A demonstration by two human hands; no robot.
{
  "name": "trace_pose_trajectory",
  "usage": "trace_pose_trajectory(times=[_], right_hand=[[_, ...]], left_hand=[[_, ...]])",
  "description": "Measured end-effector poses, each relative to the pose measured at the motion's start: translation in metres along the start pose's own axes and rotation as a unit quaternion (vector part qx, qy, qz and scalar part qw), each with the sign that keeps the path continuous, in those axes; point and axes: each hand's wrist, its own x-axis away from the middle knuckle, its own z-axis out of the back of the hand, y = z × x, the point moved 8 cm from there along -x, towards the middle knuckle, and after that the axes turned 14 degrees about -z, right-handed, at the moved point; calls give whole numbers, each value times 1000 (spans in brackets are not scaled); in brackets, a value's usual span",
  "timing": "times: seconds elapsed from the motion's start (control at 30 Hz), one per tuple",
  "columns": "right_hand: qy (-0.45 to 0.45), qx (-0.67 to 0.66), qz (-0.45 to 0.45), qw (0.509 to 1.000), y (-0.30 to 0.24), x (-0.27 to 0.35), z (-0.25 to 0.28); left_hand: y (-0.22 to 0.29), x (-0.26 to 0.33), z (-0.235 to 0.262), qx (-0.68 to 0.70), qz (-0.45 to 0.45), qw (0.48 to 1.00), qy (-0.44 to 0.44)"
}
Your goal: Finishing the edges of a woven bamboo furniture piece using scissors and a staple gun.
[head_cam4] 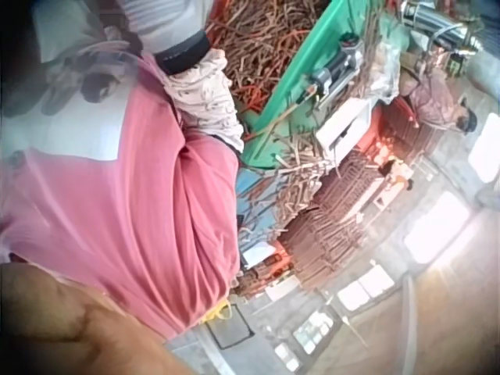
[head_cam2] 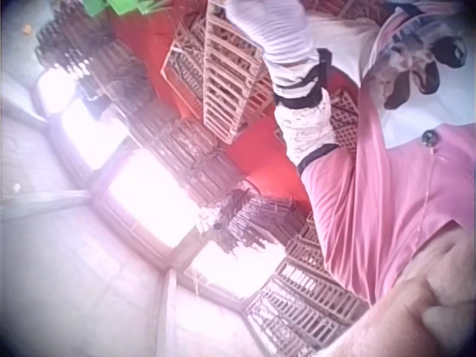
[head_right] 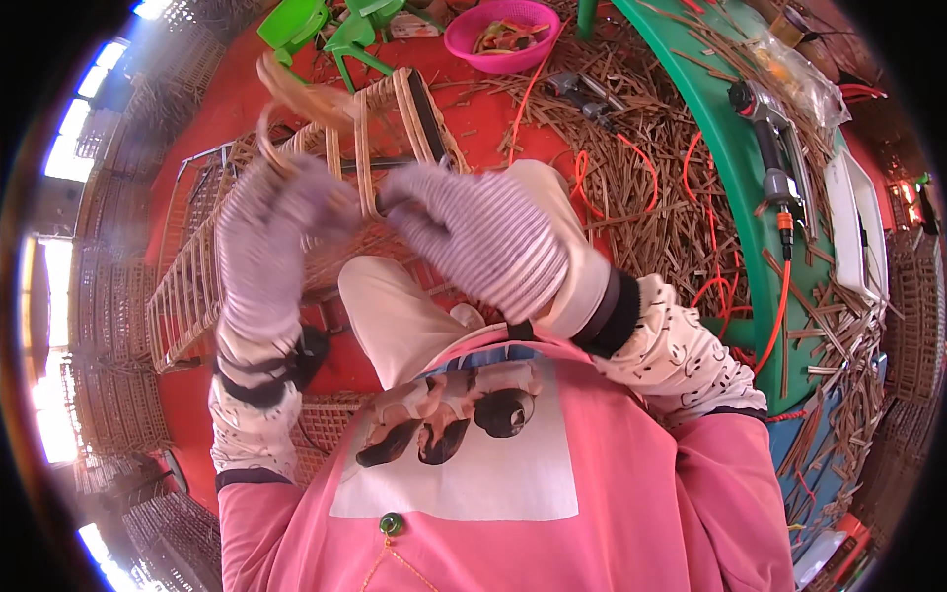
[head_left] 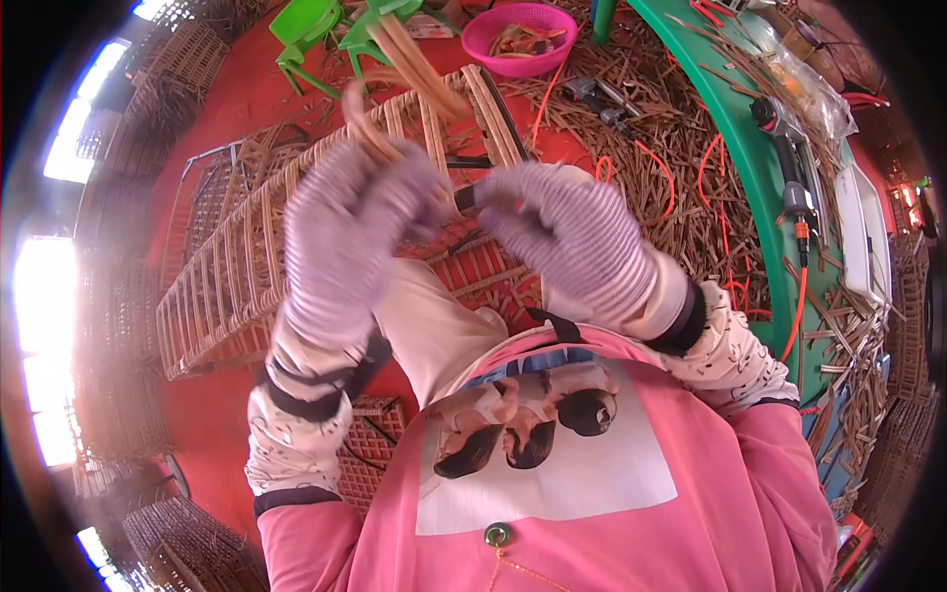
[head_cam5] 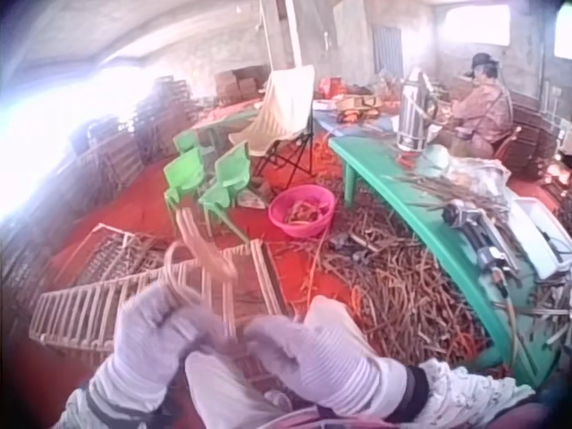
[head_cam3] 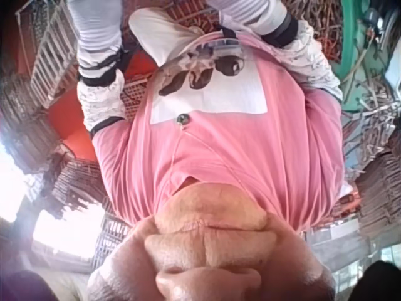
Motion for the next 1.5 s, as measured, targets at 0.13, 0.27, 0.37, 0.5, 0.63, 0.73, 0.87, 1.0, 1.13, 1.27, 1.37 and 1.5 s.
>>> trace_pose_trajectory(times=[0.13,0.27,0.37,0.5,0.63,0.73,0.87,1.0,1.13,1.27,1.37,1.5], right_hand=[[18,117,8,993,16,-9,13],[1,71,24,997,15,-10,16],[14,36,9,999,23,-10,15],[26,23,9,999,27,-9,14],[21,5,-19,1000,31,-8,13],[-44,-43,-93,994,24,-13,11],[-38,-92,-53,994,26,-18,10],[-40,-122,-101,987,30,-19,7],[-45,-125,-114,985,25,-19,5],[-67,-163,-117,977,21,-21,6],[-97,-171,-153,968,17,-22,6],[-121,-123,-188,967,24,-20,-2]], left_hand=[[-8,-27,20,-1,57,997,52],[-27,-29,0,8,105,992,-67],[-32,-30,-14,-35,132,983,-124],[-30,-32,-20,-23,117,989,-81],[-31,-36,-22,-14,112,989,-91],[-34,-34,-26,-3,113,984,-141],[-36,-31,-32,7,122,981,-150],[-39,-29,-32,96,129,974,-162],[-42,-29,-30,86,125,975,-160],[-41,-31,-32,100,107,976,-160],[-35,-32,-34,134,80,979,-133],[-26,-40,-27,31,-10,989,-142]])
